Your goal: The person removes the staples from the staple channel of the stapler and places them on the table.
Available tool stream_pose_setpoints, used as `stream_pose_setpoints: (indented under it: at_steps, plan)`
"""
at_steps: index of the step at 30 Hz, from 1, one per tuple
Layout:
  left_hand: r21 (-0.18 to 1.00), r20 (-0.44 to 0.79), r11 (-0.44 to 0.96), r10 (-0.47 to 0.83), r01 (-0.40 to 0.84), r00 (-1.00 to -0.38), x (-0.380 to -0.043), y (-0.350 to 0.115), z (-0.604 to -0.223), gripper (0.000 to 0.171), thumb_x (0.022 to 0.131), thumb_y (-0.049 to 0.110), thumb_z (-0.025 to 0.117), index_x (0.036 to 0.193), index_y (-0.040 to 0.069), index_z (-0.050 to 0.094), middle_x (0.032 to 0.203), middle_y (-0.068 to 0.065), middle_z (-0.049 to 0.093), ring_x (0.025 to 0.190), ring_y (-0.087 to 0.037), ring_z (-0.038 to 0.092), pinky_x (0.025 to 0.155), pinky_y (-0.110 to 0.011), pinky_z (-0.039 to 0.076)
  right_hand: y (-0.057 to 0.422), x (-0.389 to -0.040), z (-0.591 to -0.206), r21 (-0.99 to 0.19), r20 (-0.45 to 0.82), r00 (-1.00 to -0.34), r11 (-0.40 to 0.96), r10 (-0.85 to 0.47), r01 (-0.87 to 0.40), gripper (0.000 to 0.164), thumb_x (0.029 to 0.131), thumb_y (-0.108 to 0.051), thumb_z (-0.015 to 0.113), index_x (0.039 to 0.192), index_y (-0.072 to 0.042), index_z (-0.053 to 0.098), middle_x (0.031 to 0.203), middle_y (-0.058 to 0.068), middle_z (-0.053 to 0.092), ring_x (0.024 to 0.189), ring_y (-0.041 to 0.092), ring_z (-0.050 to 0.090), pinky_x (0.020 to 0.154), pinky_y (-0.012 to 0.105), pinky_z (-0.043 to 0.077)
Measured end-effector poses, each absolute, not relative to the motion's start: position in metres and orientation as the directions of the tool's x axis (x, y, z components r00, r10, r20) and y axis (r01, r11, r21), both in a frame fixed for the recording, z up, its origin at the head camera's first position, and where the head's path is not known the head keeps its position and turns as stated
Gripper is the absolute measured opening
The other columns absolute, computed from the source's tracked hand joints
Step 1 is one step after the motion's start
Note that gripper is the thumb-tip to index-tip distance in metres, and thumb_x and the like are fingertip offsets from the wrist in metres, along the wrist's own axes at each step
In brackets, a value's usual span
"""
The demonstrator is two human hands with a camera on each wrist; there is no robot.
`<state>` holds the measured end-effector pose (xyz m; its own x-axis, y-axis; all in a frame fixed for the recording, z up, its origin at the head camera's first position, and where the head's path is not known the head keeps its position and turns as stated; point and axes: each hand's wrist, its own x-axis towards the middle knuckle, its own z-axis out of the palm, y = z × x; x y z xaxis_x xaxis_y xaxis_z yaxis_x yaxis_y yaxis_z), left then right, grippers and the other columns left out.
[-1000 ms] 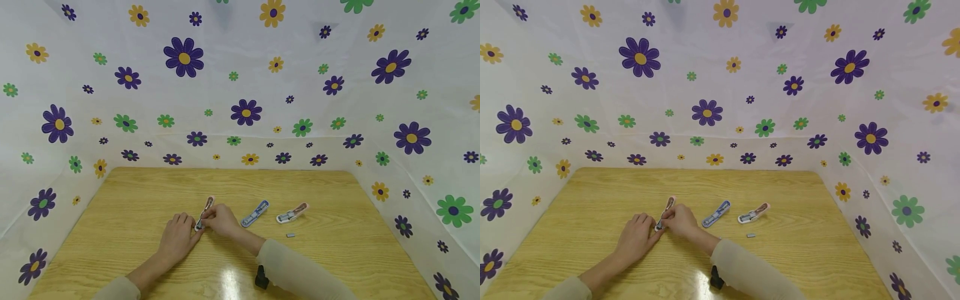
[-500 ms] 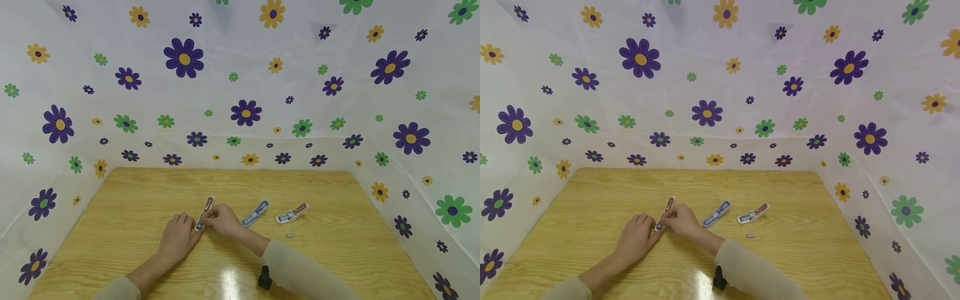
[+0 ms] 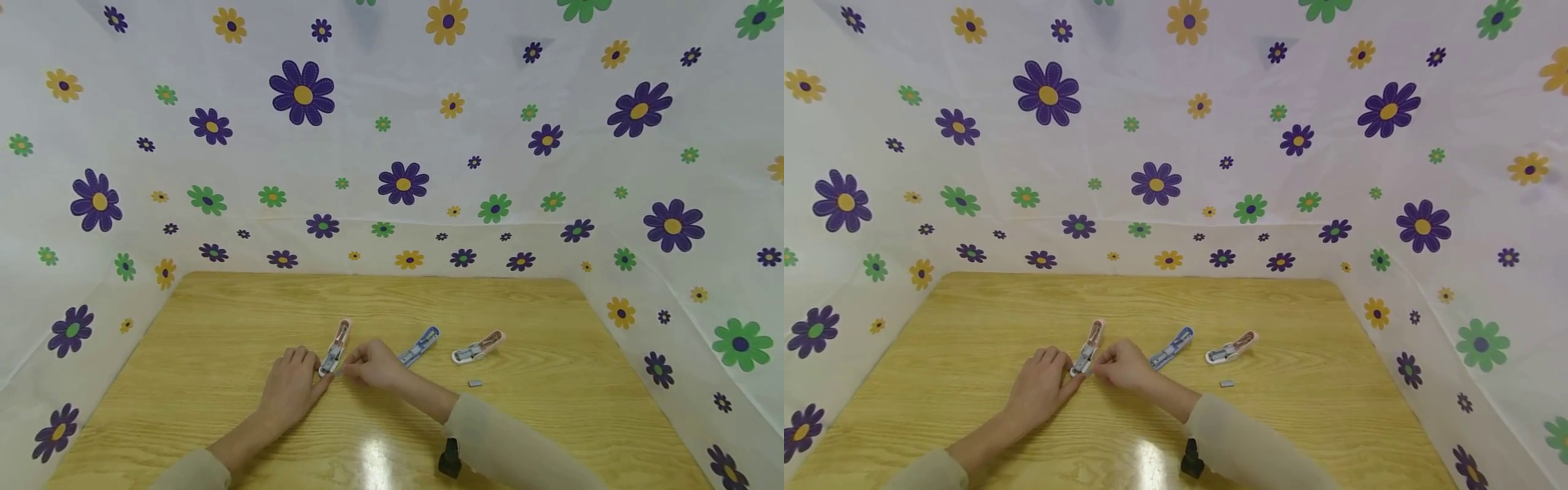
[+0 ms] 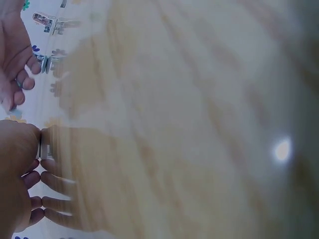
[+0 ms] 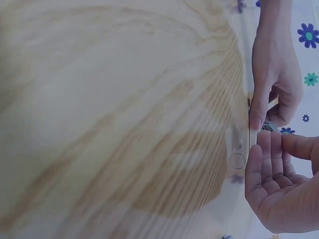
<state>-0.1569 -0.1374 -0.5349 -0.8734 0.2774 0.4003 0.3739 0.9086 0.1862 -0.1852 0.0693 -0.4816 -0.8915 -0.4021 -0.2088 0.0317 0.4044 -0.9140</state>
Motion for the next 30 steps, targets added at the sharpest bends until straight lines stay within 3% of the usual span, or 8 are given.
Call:
stream_pose_setpoints:
  at_steps: [7,14,23,30]
  plan:
    - [0.175,0.394,0.916,0.270,0.360,-0.878,-0.157,-0.138,-0.536,0.038,0.089,0.041,0.084,0.090,0.009,0.064,0.087,-0.003,0.058,0.081,-0.020,0.052,0.070,-0.034,0.047,0.081,-0.169,-0.480,-0.902,-0.327,-0.827,0.412,-0.457,0.129,0.011,0.097,-0.005,0.071,0.097,0.005,0.076,0.080,0.017,0.076,0.058,0.009,0.065,0.059,0.026,0.060]
    - [0.188,0.393,0.913,0.269,0.363,-0.879,-0.157,-0.137,-0.536,0.037,0.089,0.041,0.084,0.090,0.010,0.064,0.088,-0.003,0.058,0.083,-0.020,0.053,0.072,-0.036,0.049,0.082,-0.159,-0.480,-0.890,-0.393,-0.778,0.415,-0.490,0.188,0.012,0.098,-0.004,0.069,0.095,0.005,0.077,0.074,0.014,0.075,0.052,0.009,0.064,0.053,0.024,0.058]
    - [0.185,0.392,0.910,0.279,0.372,-0.877,-0.154,-0.137,-0.533,0.036,0.090,0.040,0.083,0.090,0.010,0.064,0.087,-0.003,0.058,0.083,-0.020,0.053,0.072,-0.036,0.049,0.081,-0.158,-0.488,-0.880,-0.423,-0.771,0.420,-0.476,0.223,0.010,0.097,-0.004,0.069,0.092,0.002,0.075,0.070,0.006,0.072,0.050,0.009,0.065,0.052,0.025,0.058]
    - [0.208,0.378,0.910,0.265,0.360,-0.887,-0.155,-0.137,-0.532,0.035,0.091,0.040,0.082,0.091,0.010,0.064,0.089,-0.004,0.058,0.085,-0.021,0.054,0.073,-0.037,0.049,0.082,-0.159,-0.490,-0.877,-0.442,-0.781,0.397,-0.441,0.272,0.012,0.098,-0.013,0.072,0.098,-0.001,0.076,0.077,0.008,0.073,0.053,0.011,0.067,0.055,0.029,0.061]
